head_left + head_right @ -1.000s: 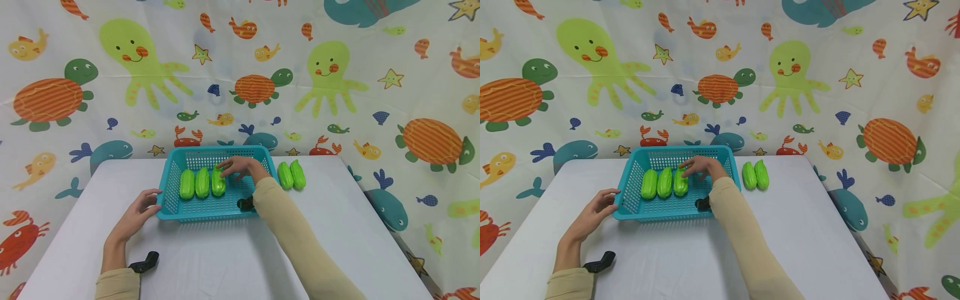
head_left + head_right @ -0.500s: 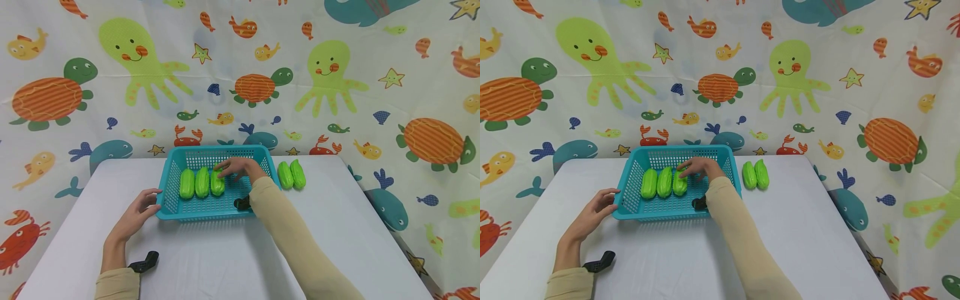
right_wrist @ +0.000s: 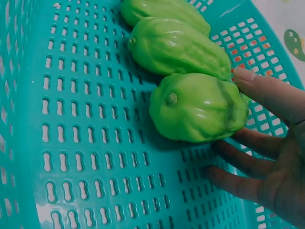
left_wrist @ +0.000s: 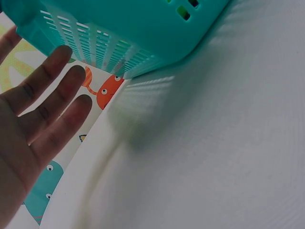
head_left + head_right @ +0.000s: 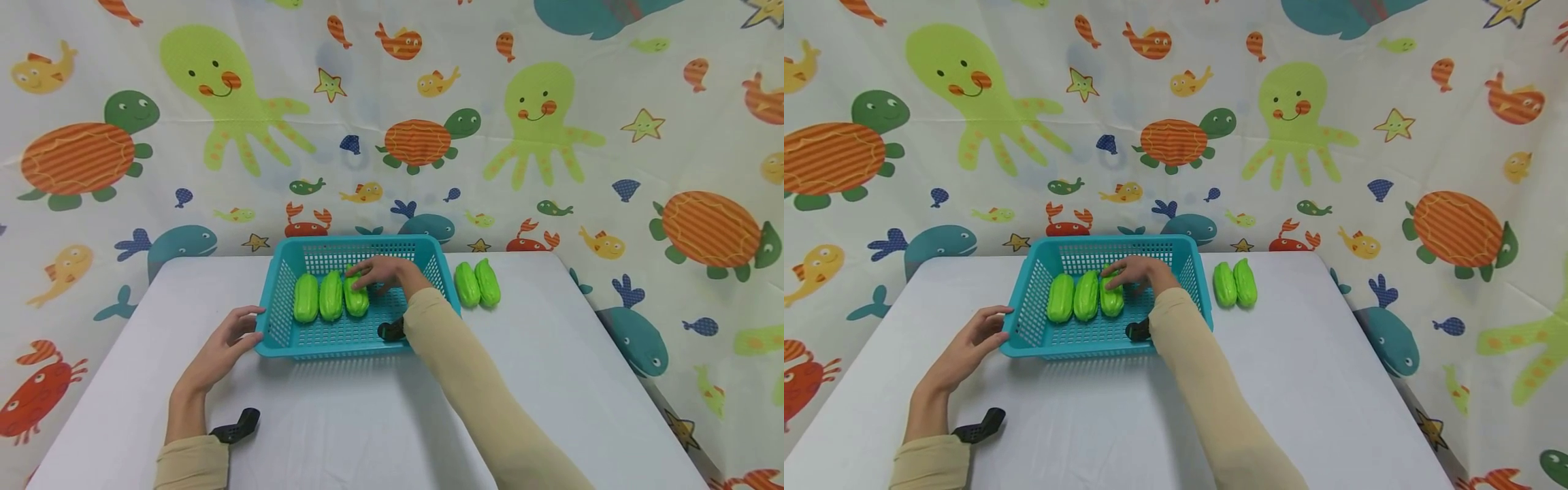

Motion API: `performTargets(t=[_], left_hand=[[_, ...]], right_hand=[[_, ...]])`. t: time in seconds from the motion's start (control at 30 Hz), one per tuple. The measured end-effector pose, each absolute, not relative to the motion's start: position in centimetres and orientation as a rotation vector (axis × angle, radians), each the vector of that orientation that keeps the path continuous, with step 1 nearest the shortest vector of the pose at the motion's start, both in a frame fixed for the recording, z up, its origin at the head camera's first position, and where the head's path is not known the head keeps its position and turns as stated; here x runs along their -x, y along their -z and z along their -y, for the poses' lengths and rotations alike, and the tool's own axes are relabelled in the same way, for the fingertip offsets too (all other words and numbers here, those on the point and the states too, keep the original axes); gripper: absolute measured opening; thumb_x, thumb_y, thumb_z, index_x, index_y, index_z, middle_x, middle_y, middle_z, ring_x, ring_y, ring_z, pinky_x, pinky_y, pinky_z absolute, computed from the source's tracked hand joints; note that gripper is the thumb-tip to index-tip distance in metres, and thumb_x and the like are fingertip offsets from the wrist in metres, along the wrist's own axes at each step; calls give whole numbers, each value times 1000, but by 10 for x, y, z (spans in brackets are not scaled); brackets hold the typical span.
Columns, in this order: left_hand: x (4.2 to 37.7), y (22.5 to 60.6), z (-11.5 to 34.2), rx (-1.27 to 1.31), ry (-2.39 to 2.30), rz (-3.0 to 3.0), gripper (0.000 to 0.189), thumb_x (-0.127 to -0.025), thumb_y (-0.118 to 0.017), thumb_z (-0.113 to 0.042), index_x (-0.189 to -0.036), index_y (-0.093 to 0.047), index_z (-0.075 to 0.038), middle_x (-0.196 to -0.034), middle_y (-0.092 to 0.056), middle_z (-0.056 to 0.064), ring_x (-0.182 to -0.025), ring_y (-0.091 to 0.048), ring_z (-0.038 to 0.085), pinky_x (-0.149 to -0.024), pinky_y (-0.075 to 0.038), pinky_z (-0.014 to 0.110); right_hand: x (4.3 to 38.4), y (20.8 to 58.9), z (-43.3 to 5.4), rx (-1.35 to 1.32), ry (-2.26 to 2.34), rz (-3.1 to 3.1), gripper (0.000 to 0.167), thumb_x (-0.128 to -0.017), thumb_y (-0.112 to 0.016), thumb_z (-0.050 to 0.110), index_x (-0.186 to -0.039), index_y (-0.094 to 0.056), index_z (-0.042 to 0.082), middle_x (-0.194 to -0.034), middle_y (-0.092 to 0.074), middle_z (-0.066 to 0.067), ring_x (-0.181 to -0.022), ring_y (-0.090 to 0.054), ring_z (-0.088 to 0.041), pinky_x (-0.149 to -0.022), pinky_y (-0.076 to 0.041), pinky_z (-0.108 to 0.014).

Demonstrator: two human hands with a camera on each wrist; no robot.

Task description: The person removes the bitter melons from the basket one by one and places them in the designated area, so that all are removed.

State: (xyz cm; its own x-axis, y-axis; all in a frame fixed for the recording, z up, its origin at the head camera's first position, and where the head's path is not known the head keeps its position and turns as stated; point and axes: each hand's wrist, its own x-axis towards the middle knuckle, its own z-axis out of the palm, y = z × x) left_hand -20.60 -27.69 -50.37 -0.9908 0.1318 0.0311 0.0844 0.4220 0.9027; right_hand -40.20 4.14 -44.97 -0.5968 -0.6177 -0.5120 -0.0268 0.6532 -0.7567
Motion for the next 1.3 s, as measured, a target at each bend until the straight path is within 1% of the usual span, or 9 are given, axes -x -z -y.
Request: performTargets(t=[0.2,0.37,0.5,0.7,0.97,1.17,1.3], left_hand=[[207,505,277,-205,-1652,-2613,53,-100,-56,-30,-146,-34,-14,-140,-44,26,-130,-38,50,-99,-35,71],[207,505,278,-201,-1648,-2608,54,-100,-56,-31,-146,-34,-15,-141,-43,26,-131,-37,51,-99,-35,71],[207,505,278,-196,-1641,-2609,54,-99,-57,-31,-146,-34,-15,-141,-42,26,-132,-36,51,-99,-34,71],[208,505,277,-206,-1641,-2613,54,-100,-57,-31,-146,-34,-14,-141,-42,27,-131,-36,51,-99,-34,71],[205,505,276,-184,-1634,-2619,54,-99,-56,-32,-145,-34,-13,-141,-42,28,-131,-36,52,-99,-34,71],[202,506,274,-183,-1629,-2629,54,-100,-56,-32,-145,-34,-14,-141,-42,28,-131,-37,52,-99,-34,71],[201,507,272,-186,-1626,-2633,54,-100,-56,-32,-145,-34,-14,-141,-42,28,-131,-36,52,-99,-34,71]], right_hand=[[401,451,-39,461,960,-2054,54,-92,-69,24,-143,-50,22,-158,-27,-11,-143,-30,-30,-103,-44,-50],[402,452,-37,464,955,-2031,60,-92,-69,21,-147,-44,19,-160,-21,-13,-145,-25,-30,-102,-45,-50],[401,453,-35,473,952,-2018,63,-92,-69,18,-148,-41,19,-160,-18,-13,-144,-26,-31,-99,-48,-49],[400,455,-32,477,939,-2020,60,-93,-68,16,-147,-42,20,-161,-15,-14,-144,-26,-31,-97,-50,-46],[399,456,-33,492,949,-1992,53,-94,-65,10,-143,-46,20,-162,-13,-14,-145,-25,-30,-99,-48,-46],[399,460,-37,503,965,-1983,46,-95,-64,9,-138,-52,19,-161,-15,-11,-146,-22,-28,-100,-47,-46],[398,460,-41,509,959,-1988,45,-95,-63,9,-138,-53,20,-161,-18,-8,-145,-24,-27,-100,-47,-45]])
